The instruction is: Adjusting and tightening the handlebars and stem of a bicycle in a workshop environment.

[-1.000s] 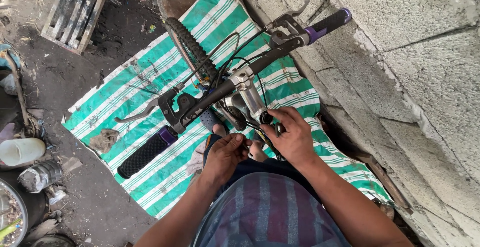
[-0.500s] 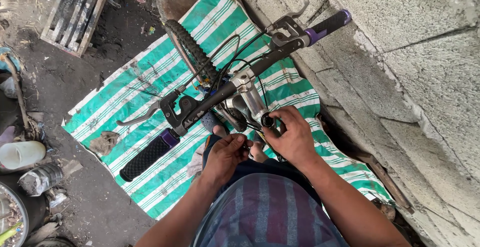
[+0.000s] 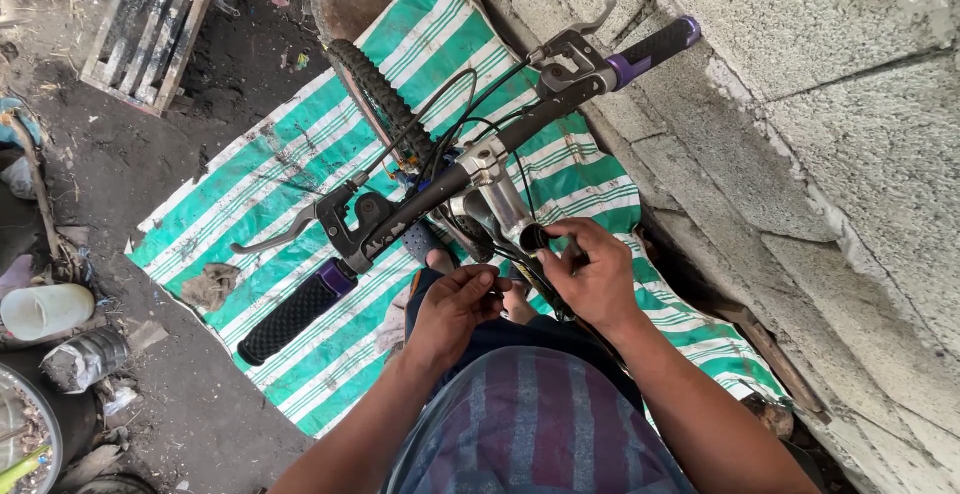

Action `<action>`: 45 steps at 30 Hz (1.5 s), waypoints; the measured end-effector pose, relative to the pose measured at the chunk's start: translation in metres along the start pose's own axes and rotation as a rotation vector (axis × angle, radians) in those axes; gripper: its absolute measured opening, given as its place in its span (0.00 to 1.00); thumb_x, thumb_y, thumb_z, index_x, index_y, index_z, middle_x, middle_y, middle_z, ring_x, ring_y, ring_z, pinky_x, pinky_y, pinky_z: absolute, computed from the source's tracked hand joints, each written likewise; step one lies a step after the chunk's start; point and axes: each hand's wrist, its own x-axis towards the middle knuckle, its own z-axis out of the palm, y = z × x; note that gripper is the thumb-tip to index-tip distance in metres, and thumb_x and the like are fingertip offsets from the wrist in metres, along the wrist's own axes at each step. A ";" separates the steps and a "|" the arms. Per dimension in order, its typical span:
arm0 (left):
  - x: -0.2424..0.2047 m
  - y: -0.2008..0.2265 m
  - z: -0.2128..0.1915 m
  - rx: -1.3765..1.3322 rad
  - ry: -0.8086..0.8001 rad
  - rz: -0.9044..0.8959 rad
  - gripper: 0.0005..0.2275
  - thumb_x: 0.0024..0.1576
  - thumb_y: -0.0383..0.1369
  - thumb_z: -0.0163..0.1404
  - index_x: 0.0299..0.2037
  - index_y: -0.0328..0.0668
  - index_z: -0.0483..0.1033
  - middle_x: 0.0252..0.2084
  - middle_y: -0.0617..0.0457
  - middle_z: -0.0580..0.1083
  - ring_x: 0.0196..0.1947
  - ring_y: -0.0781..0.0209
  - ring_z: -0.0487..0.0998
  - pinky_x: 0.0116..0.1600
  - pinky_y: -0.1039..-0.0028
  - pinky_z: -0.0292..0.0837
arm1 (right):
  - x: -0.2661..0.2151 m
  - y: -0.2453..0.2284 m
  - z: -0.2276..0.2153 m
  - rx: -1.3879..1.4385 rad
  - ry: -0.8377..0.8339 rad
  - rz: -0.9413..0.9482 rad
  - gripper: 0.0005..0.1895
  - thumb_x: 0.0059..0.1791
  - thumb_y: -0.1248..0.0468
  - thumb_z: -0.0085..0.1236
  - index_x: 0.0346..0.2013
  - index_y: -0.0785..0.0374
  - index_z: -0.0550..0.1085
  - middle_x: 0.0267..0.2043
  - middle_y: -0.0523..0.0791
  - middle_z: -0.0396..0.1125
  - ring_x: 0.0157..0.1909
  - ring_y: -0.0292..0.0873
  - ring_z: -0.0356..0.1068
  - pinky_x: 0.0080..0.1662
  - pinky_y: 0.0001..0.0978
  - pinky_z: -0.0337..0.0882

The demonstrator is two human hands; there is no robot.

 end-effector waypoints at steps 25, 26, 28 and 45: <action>-0.006 0.007 0.005 -0.012 -0.016 0.019 0.14 0.70 0.31 0.54 0.59 0.27 0.79 0.46 0.34 0.85 0.36 0.53 0.88 0.44 0.66 0.87 | -0.009 0.050 -0.001 0.993 0.063 0.787 0.07 0.55 0.69 0.61 0.47 0.70 0.76 0.20 0.45 0.60 0.18 0.39 0.61 0.21 0.23 0.54; -0.006 0.007 0.006 -0.011 -0.017 0.019 0.14 0.70 0.31 0.54 0.59 0.27 0.79 0.46 0.34 0.85 0.36 0.53 0.88 0.44 0.66 0.87 | -0.009 0.048 -0.003 0.994 0.064 0.786 0.07 0.55 0.69 0.61 0.47 0.70 0.76 0.20 0.45 0.60 0.18 0.39 0.61 0.21 0.23 0.54; -0.007 0.008 0.006 -0.022 -0.028 0.030 0.14 0.70 0.31 0.53 0.59 0.27 0.79 0.46 0.34 0.84 0.36 0.52 0.88 0.44 0.66 0.87 | -0.009 0.043 -0.008 1.050 0.043 0.778 0.08 0.55 0.68 0.61 0.48 0.69 0.77 0.23 0.48 0.64 0.19 0.39 0.61 0.21 0.23 0.54; -0.016 0.038 0.055 0.169 -0.179 0.120 0.17 0.73 0.36 0.47 0.56 0.27 0.82 0.40 0.36 0.83 0.34 0.55 0.85 0.42 0.68 0.83 | -0.019 -0.001 -0.045 1.117 -0.041 0.681 0.09 0.54 0.70 0.58 0.48 0.72 0.78 0.26 0.51 0.69 0.18 0.37 0.61 0.22 0.23 0.56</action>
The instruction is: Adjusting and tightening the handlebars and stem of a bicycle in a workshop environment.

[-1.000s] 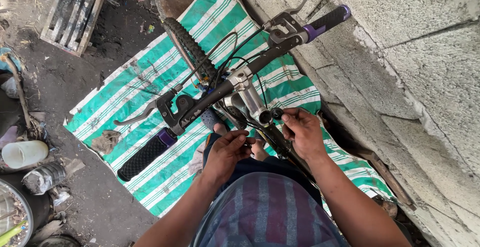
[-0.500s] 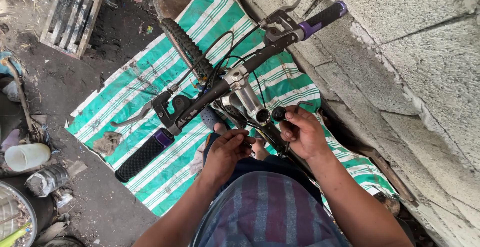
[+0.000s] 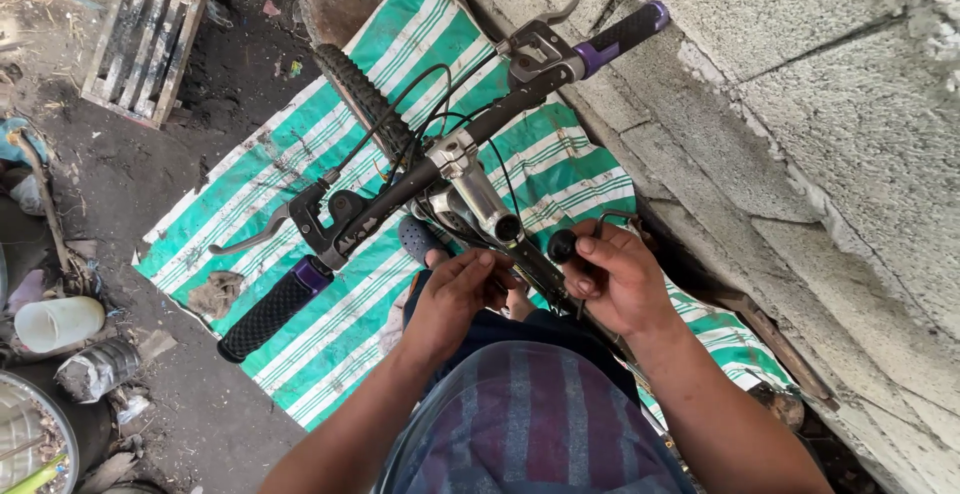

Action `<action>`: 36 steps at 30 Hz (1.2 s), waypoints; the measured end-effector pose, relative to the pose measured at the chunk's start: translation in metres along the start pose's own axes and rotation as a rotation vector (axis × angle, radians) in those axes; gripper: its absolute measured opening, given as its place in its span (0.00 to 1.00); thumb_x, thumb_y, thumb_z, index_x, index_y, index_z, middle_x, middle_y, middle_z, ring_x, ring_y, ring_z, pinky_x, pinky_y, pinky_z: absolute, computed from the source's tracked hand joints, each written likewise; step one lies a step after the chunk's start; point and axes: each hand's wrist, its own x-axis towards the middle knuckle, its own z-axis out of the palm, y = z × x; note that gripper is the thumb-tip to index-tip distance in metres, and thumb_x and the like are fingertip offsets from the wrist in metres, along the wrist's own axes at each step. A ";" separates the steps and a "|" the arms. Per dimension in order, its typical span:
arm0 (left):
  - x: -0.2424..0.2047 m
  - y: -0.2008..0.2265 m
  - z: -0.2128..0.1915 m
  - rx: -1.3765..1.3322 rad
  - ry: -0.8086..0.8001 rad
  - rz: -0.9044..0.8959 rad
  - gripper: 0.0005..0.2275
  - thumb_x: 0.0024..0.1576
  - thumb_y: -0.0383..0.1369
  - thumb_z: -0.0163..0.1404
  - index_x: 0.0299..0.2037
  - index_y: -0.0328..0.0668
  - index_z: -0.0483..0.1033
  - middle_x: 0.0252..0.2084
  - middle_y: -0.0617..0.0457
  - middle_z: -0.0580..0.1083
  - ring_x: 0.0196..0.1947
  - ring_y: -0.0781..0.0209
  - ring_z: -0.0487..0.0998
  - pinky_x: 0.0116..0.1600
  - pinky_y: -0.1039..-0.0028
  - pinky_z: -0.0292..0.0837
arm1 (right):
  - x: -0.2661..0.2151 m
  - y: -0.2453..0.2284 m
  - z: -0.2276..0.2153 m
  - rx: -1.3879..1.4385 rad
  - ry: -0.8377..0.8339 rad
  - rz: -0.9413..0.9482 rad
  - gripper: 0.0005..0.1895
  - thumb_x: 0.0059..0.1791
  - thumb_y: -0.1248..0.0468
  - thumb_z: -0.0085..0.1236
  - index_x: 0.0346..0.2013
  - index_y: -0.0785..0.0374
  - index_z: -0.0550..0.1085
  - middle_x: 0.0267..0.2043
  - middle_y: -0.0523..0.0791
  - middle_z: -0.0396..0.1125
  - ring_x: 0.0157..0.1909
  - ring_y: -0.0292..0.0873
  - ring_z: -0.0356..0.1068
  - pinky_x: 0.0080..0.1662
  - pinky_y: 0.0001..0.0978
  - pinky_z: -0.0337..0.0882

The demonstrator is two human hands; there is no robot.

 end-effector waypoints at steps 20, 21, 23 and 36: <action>0.017 0.047 0.014 0.516 -0.326 -0.174 0.13 0.68 0.33 0.51 0.49 0.30 0.87 0.39 0.38 0.84 0.36 0.53 0.86 0.45 0.62 0.84 | -0.024 -0.035 -0.045 -0.606 -0.308 -0.062 0.07 0.52 0.76 0.62 0.42 0.77 0.85 0.16 0.49 0.67 0.19 0.38 0.63 0.25 0.29 0.63; 0.008 0.038 0.003 0.468 -0.237 -0.210 0.13 0.66 0.30 0.51 0.51 0.30 0.87 0.40 0.39 0.85 0.37 0.54 0.87 0.47 0.63 0.85 | -0.025 -0.033 -0.052 -0.561 -0.266 -0.042 0.07 0.53 0.76 0.61 0.42 0.77 0.84 0.17 0.49 0.66 0.19 0.38 0.63 0.25 0.29 0.62; -0.008 0.018 -0.017 0.419 -0.141 -0.253 0.13 0.65 0.28 0.51 0.52 0.30 0.87 0.41 0.39 0.85 0.38 0.56 0.88 0.48 0.64 0.86 | -0.024 -0.027 -0.065 -0.511 -0.225 -0.016 0.06 0.53 0.75 0.61 0.41 0.77 0.83 0.17 0.49 0.65 0.19 0.38 0.62 0.24 0.30 0.61; -0.010 -0.019 -0.010 0.379 -0.184 -0.329 0.17 0.64 0.23 0.47 0.60 0.30 0.84 0.47 0.38 0.85 0.43 0.51 0.89 0.49 0.67 0.88 | -0.019 -0.007 -0.063 -0.301 0.016 0.001 0.08 0.56 0.73 0.60 0.47 0.75 0.81 0.24 0.45 0.63 0.23 0.36 0.65 0.23 0.24 0.56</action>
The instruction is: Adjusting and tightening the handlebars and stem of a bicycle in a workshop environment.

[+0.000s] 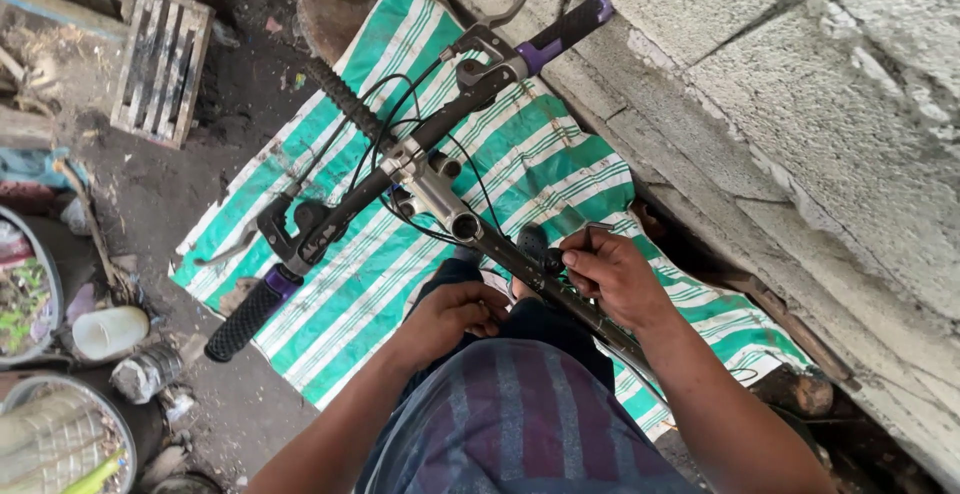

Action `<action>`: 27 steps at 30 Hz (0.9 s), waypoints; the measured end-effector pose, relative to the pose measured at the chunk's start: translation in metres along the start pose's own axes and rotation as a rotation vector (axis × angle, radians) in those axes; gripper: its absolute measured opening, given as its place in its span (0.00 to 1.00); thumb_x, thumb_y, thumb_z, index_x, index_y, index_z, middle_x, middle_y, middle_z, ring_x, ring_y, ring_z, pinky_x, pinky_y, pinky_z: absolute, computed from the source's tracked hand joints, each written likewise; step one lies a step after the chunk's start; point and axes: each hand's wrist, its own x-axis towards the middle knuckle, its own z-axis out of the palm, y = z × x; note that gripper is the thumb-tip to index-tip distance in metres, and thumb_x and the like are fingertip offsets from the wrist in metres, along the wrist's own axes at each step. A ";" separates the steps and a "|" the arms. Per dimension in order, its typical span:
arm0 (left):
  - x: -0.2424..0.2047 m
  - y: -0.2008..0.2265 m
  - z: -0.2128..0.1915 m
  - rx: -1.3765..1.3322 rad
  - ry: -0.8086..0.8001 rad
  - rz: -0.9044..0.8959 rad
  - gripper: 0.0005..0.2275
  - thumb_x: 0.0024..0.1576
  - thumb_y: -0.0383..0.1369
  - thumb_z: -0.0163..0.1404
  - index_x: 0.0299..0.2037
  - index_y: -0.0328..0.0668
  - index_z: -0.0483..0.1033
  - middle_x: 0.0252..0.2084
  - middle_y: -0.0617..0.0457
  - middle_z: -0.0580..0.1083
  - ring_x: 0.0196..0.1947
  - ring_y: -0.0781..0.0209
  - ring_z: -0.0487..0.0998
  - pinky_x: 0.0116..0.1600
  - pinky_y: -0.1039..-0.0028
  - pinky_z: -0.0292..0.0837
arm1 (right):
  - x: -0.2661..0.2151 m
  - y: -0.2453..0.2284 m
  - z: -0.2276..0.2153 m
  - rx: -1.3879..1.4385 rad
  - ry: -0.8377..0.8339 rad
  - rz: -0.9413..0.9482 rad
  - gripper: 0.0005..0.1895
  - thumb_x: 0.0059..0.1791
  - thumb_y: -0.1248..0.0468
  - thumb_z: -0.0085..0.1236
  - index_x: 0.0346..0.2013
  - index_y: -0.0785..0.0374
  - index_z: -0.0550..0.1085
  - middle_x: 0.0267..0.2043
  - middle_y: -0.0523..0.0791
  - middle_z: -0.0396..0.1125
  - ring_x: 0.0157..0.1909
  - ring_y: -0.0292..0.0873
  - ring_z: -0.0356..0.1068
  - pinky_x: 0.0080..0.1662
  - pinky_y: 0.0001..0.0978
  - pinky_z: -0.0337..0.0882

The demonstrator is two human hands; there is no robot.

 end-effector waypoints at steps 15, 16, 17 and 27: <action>-0.092 0.191 -0.112 0.402 -0.287 0.069 0.13 0.68 0.25 0.46 0.53 0.30 0.85 0.49 0.45 0.85 0.44 0.56 0.86 0.51 0.65 0.84 | -0.029 0.026 0.074 0.111 0.352 0.024 0.04 0.61 0.69 0.56 0.44 0.65 0.76 0.24 0.43 0.57 0.25 0.39 0.55 0.29 0.36 0.51; -0.095 0.203 -0.120 0.397 -0.234 0.097 0.13 0.67 0.24 0.47 0.52 0.29 0.86 0.49 0.45 0.85 0.42 0.55 0.85 0.50 0.64 0.83 | -0.028 0.027 0.081 0.098 0.376 0.029 0.03 0.60 0.68 0.56 0.44 0.65 0.76 0.23 0.43 0.56 0.25 0.39 0.55 0.29 0.36 0.51; -0.094 0.203 -0.131 0.401 -0.244 0.093 0.13 0.67 0.24 0.47 0.52 0.29 0.86 0.49 0.45 0.85 0.42 0.55 0.85 0.50 0.64 0.83 | -0.028 0.030 0.088 0.102 0.386 0.027 0.03 0.60 0.68 0.56 0.44 0.65 0.76 0.23 0.43 0.56 0.25 0.39 0.55 0.29 0.36 0.51; -0.057 0.189 -0.153 0.227 -0.334 0.313 0.14 0.67 0.19 0.46 0.61 0.17 0.76 0.45 0.34 0.84 0.42 0.52 0.89 0.51 0.62 0.87 | -0.038 0.054 0.117 0.256 0.577 -0.158 0.06 0.54 0.72 0.63 0.44 0.70 0.79 0.24 0.45 0.61 0.21 0.39 0.61 0.22 0.25 0.55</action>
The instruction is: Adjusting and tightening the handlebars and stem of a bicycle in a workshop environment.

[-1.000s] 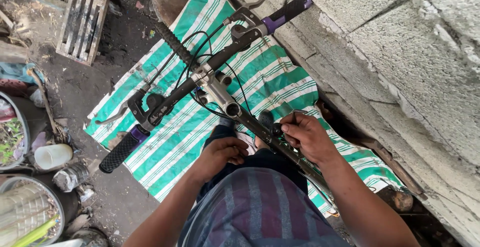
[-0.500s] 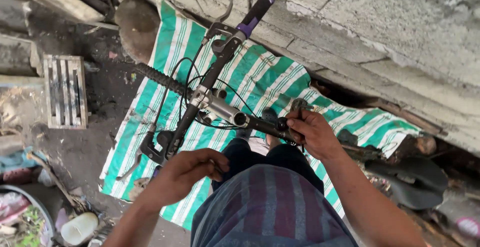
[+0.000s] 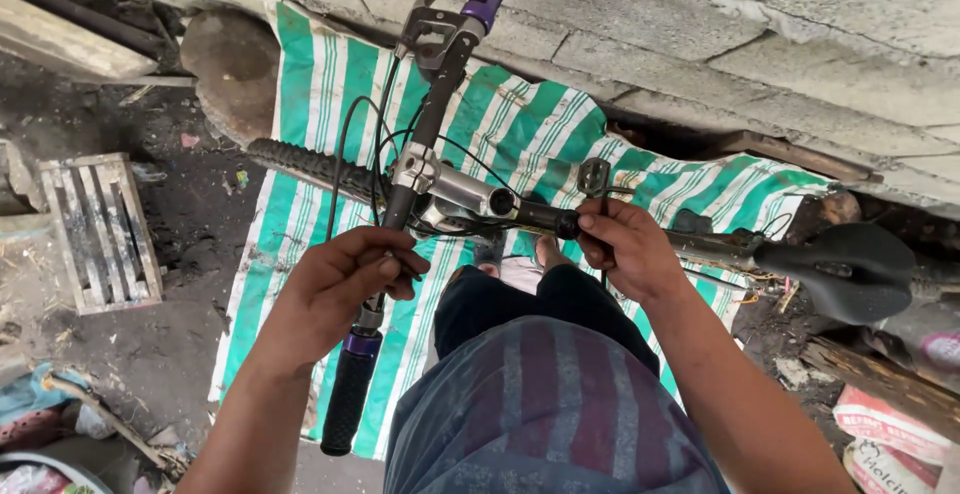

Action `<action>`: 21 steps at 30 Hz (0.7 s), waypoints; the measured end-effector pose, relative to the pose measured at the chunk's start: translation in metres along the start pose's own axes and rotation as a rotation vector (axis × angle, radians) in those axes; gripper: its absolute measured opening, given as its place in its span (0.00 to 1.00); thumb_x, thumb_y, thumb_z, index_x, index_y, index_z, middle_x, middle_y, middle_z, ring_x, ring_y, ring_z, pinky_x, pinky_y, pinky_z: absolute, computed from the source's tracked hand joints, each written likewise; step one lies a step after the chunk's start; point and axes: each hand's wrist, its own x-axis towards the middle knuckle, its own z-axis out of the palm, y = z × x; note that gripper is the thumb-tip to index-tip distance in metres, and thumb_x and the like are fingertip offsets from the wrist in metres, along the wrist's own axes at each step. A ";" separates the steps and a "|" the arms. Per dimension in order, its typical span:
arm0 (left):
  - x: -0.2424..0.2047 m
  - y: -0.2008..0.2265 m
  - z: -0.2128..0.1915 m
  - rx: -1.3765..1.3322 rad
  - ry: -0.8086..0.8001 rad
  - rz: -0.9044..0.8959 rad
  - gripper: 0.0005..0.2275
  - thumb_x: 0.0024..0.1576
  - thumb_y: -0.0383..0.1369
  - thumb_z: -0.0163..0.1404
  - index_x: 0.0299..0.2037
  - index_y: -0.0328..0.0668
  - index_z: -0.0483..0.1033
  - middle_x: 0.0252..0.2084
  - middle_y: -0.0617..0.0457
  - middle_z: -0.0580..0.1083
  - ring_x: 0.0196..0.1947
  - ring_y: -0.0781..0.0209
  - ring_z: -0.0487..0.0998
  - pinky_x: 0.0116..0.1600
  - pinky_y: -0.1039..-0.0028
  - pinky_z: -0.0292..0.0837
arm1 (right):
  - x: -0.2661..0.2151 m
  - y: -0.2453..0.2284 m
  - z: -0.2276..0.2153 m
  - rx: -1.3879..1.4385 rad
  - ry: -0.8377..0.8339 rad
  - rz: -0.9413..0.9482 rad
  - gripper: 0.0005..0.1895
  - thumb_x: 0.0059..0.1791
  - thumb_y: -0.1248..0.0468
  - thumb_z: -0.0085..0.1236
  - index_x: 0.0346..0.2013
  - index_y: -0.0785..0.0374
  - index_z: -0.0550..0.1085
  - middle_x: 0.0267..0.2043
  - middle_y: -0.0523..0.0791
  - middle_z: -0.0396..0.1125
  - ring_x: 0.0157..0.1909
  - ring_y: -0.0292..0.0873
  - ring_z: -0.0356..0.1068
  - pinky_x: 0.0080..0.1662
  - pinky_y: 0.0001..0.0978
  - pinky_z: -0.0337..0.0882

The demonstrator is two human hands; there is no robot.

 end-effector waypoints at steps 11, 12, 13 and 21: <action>0.059 0.021 0.057 0.072 -0.266 -0.097 0.13 0.70 0.24 0.45 0.60 0.23 0.77 0.48 0.38 0.85 0.42 0.55 0.89 0.50 0.69 0.87 | -0.057 -0.006 -0.013 0.201 0.143 -0.097 0.06 0.54 0.71 0.63 0.45 0.65 0.77 0.27 0.42 0.59 0.22 0.38 0.61 0.24 0.26 0.56; 0.067 0.023 0.066 0.094 -0.304 -0.112 0.13 0.71 0.25 0.45 0.60 0.23 0.77 0.49 0.38 0.85 0.43 0.55 0.89 0.50 0.68 0.87 | -0.064 -0.010 -0.014 0.218 0.157 -0.118 0.05 0.54 0.71 0.63 0.45 0.66 0.78 0.26 0.43 0.59 0.21 0.39 0.61 0.23 0.26 0.56; 0.077 0.023 0.076 0.118 -0.351 -0.124 0.13 0.72 0.26 0.44 0.59 0.24 0.77 0.49 0.38 0.85 0.43 0.54 0.89 0.51 0.67 0.87 | -0.073 -0.013 -0.015 0.235 0.176 -0.146 0.05 0.53 0.72 0.63 0.44 0.66 0.78 0.26 0.43 0.59 0.21 0.39 0.61 0.23 0.26 0.56; 0.136 0.035 0.181 0.352 -0.694 -0.107 0.11 0.71 0.29 0.50 0.56 0.31 0.82 0.49 0.43 0.87 0.48 0.59 0.88 0.55 0.71 0.86 | -0.132 0.003 -0.032 0.483 0.394 -0.385 0.06 0.53 0.75 0.61 0.46 0.71 0.77 0.25 0.44 0.59 0.21 0.40 0.62 0.23 0.25 0.56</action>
